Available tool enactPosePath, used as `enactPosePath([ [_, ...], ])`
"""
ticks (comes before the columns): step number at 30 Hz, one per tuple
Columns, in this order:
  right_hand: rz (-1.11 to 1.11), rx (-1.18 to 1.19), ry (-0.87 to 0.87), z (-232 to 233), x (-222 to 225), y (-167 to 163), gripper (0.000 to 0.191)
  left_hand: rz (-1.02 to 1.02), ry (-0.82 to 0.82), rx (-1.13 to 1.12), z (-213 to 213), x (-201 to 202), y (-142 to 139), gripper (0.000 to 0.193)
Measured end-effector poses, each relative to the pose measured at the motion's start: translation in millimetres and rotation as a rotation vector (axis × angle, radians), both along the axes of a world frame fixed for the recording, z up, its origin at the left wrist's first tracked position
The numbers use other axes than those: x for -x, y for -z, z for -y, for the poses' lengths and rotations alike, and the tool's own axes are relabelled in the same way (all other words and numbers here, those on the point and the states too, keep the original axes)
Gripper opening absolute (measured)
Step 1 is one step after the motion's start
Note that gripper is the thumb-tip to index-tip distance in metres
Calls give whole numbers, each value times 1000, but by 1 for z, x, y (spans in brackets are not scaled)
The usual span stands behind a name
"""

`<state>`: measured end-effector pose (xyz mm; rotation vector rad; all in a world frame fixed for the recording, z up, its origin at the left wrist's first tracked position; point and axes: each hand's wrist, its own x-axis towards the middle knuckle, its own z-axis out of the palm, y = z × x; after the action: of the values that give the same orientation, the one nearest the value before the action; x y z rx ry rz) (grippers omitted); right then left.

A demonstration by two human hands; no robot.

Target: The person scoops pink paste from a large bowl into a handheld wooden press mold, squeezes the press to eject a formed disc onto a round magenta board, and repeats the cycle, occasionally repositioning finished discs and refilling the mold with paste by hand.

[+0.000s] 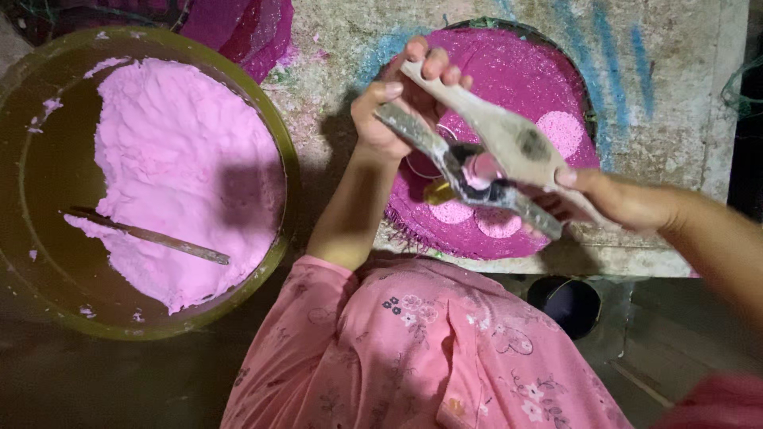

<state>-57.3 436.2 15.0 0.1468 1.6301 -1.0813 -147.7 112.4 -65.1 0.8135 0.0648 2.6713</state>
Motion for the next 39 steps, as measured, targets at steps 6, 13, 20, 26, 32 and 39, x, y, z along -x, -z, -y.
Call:
enactPosePath([
  [6,-125,-242,-147,56,44,-36,90,78,-56,-221,2,35,26,24],
  [13,-258,-450,-270,106,49,-38,93,-88,-80,-323,17,54,48,27],
  [20,-277,-462,-306,93,50,-41,98,7,-106,-356,-19,48,62,27],
  [26,-550,-544,-240,90,49,-34,82,-8,-106,-302,-23,67,53,29],
  [32,-640,-281,-118,99,39,-7,71,-45,-86,-221,8,71,42,20],
  [39,-429,-340,-122,98,36,-22,78,109,-152,-200,-6,51,52,21],
])
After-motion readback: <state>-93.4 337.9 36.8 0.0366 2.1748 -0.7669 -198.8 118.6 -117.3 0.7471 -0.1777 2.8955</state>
